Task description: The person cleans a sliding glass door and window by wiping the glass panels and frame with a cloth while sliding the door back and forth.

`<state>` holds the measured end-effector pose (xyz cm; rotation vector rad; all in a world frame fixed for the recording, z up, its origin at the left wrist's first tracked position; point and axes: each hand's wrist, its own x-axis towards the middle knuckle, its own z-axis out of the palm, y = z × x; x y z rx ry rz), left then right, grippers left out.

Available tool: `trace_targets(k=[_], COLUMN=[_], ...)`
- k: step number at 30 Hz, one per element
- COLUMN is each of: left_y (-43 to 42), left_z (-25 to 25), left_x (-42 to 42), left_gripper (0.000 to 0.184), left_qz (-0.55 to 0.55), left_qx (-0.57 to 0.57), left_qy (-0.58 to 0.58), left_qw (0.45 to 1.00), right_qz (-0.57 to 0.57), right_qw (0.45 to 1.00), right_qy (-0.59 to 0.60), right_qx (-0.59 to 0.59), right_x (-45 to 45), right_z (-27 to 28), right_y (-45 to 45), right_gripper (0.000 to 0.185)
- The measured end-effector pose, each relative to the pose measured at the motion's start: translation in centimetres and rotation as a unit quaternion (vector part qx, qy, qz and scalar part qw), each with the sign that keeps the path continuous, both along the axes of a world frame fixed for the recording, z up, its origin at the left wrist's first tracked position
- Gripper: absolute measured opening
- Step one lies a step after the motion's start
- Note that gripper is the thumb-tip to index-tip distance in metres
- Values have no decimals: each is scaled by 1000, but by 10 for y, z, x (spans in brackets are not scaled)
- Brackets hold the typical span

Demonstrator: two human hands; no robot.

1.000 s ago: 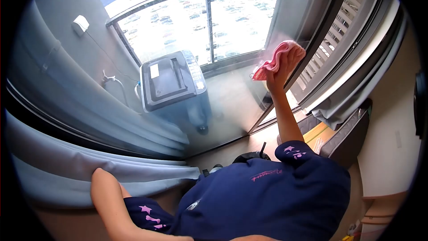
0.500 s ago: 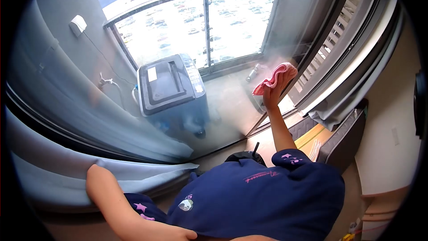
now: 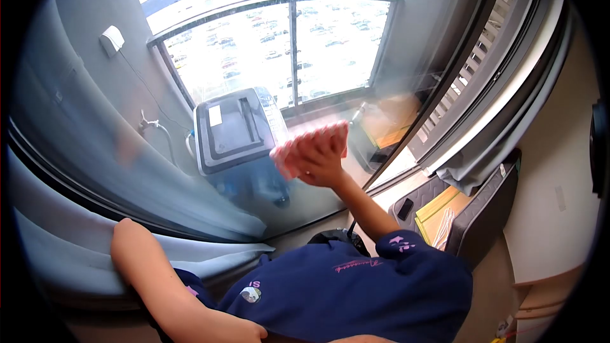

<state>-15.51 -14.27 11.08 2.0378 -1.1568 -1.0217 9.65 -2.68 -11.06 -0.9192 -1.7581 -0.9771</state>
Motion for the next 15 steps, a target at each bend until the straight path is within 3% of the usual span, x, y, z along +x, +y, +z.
trace_targets(k=[1, 3, 5, 9, 13, 15], left_y=[-4, -7, -7, -2, 2, 2], left_z=[-19, -34, -28, -19, -15, -8], left_x=[-15, -28, -28, -26, -28, -26], left_gripper=[34, 31, 28, 24, 21, 21], left_qz=[29, 63, 75, 76, 55, 35], left_qx=[-40, -86, -88, -87, -87, -84], left_qy=[-20, -37, -46, -58, -68, -69], left_qw=[999, 994, 992, 992, 992, 993], right_qz=[9, -14, -57, -59, -41, -43], right_qw=[999, 999, 989, 943, 938, 938], right_qy=[-32, 42, 137, 327, 342, 344], right_qx=[26, -21, -6, -7, 31, 25], right_x=[0, 16, 45, 84, 79, 79], right_z=[-14, -32, -43, -28, -35, -37], right_y=[5, 4, 7, 2, 8, 8], right_gripper=[34, 35, 58, 55, 63, 58])
